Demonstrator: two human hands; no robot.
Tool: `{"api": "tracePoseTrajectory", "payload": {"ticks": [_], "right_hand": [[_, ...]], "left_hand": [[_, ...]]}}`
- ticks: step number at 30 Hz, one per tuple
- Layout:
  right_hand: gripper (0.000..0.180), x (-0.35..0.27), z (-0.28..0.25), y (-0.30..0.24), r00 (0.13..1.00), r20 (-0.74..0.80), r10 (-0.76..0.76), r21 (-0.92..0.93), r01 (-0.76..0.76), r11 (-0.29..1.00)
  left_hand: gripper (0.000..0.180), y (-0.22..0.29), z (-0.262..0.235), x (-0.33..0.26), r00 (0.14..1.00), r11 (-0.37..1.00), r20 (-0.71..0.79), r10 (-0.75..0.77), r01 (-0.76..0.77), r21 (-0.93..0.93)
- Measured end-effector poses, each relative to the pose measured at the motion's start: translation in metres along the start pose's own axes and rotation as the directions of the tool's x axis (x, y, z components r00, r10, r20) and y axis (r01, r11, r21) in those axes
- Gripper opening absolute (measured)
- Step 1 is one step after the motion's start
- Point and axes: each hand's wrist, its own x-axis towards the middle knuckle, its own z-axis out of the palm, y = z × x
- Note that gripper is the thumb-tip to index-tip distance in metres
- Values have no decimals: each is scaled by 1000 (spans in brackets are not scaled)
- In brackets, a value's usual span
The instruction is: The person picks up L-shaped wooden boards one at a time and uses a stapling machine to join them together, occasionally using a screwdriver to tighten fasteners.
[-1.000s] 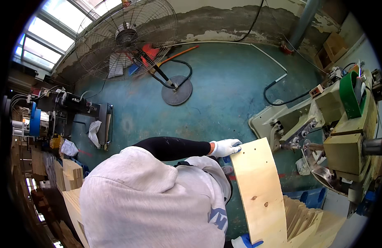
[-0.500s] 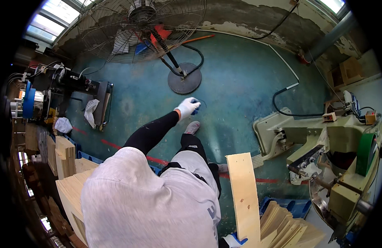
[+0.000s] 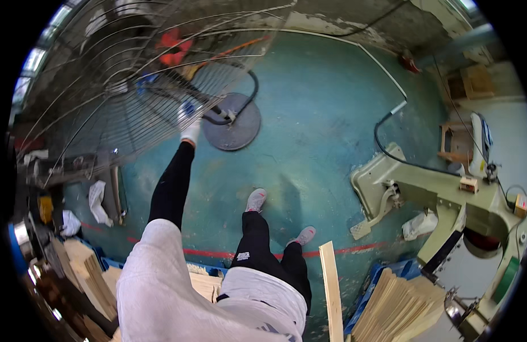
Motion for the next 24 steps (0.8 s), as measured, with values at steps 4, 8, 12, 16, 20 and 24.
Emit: {"api": "tracePoseTrajectory", "payload": {"ticks": [4,8,12,16,20,24], "right_hand": [[50,-25,-16,8,993,-83,80,111,-71,991],[50,-31,-26,6,986,-117,121,150,-103,983],[50,-25,-38,1,982,-127,137,174,-114,978],[50,-19,-47,-5,979,-132,157,197,-129,972],[51,-15,-50,-6,976,-132,170,214,-139,967],[51,-11,-52,-8,976,-128,179,229,-146,962]], "left_hand": [[30,34,28,54,985,873,62,-161,172,-457],[15,-3,15,109,792,745,124,598,-606,281],[13,-16,26,115,947,946,-82,310,-298,130],[13,-21,41,118,974,984,-149,172,-162,75],[14,-24,50,115,977,991,-175,119,-106,81],[16,-27,56,118,979,994,-193,69,-52,92]]}}
